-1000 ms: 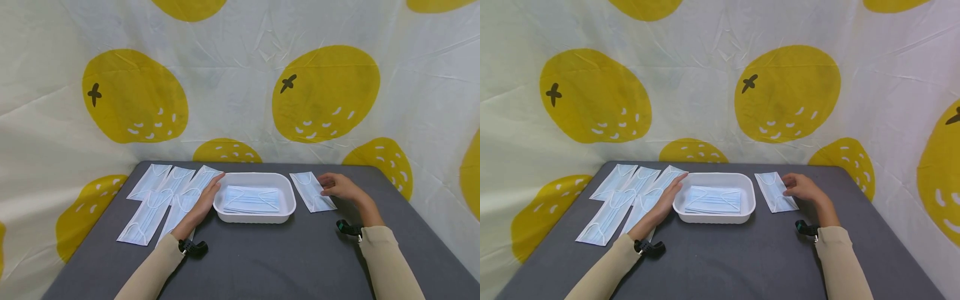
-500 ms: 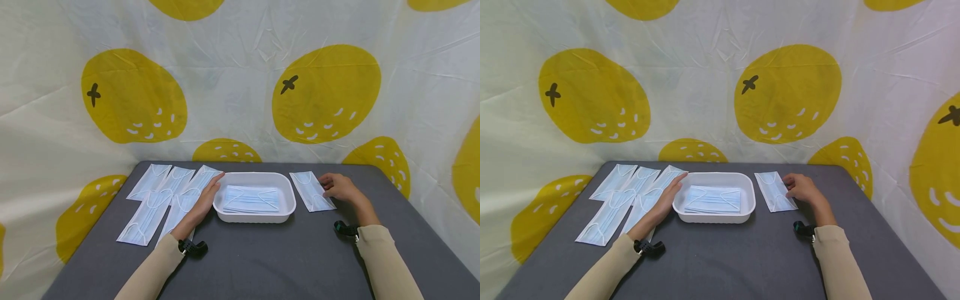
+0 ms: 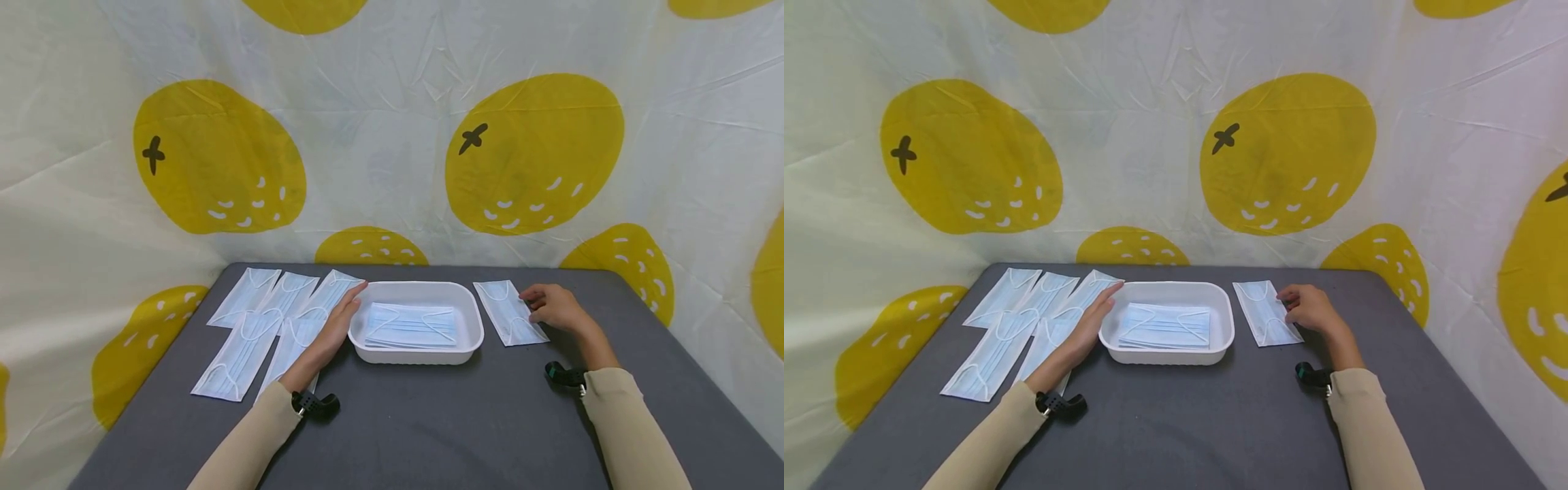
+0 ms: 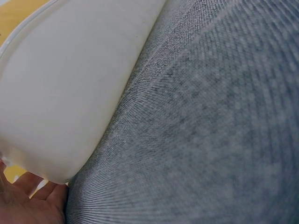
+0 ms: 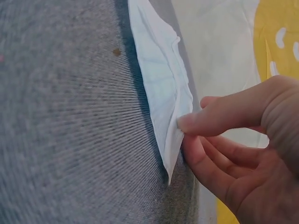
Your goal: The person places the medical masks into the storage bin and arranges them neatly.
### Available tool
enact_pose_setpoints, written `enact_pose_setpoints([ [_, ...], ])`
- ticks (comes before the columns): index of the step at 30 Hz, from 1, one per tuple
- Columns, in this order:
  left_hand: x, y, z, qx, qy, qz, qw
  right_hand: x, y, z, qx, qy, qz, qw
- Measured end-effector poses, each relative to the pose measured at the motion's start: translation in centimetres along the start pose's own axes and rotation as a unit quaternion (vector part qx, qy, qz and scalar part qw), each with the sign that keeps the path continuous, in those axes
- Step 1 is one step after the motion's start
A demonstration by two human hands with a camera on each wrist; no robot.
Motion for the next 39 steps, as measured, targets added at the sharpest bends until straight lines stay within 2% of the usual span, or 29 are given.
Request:
enact_pose_setpoints([
  [9, -0.02, -0.09, 0.03, 0.0, -0.011, 0.006, 0.9999, -0.54, -0.09, -0.43, 0.106, -0.008, -0.011, 0.9942],
  [12, 0.04, -0.09, 0.02, -0.001, -0.011, 0.005, 0.9999, -0.67, -0.11, -0.58, 0.126, -0.013, -0.008, 0.9919],
  [16, 0.05, -0.07, 0.04, 0.001, -0.011, 0.004, 0.9999, -0.48, -0.11, -0.2, 0.132, -0.017, -0.006, 0.991],
  [23, 0.02, -0.06, -0.02, 0.005, -0.008, 0.006, 0.9999, -0.14, -0.09, 0.39, 0.169, -0.032, -0.023, 0.9849],
  [27, -0.01, -0.07, -0.04, 0.005, -0.002, 0.004, 1.0, -0.1, -0.03, 0.28, 0.177, -0.06, -0.038, 0.9817],
  [32, 0.01, -0.09, -0.18, 0.003, -0.009, 0.003, 0.9999, -0.14, -0.01, -0.09, 0.176, -0.093, -0.057, 0.9783],
  [39, 0.05, -0.04, -0.24, 0.001, -0.014, 0.002, 0.9999, -0.4, 0.06, -0.59, 0.183, -0.096, -0.05, 0.9771],
])
Point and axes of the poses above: each hand's wrist, its own x-axis towards the middle knuckle, its own y-axis out of the back of the hand, z = x × y, the point moved 1 cm from there along x, towards the middle knuckle, and after that the axes turned 15 degrees about x, right-handed, at the moved point
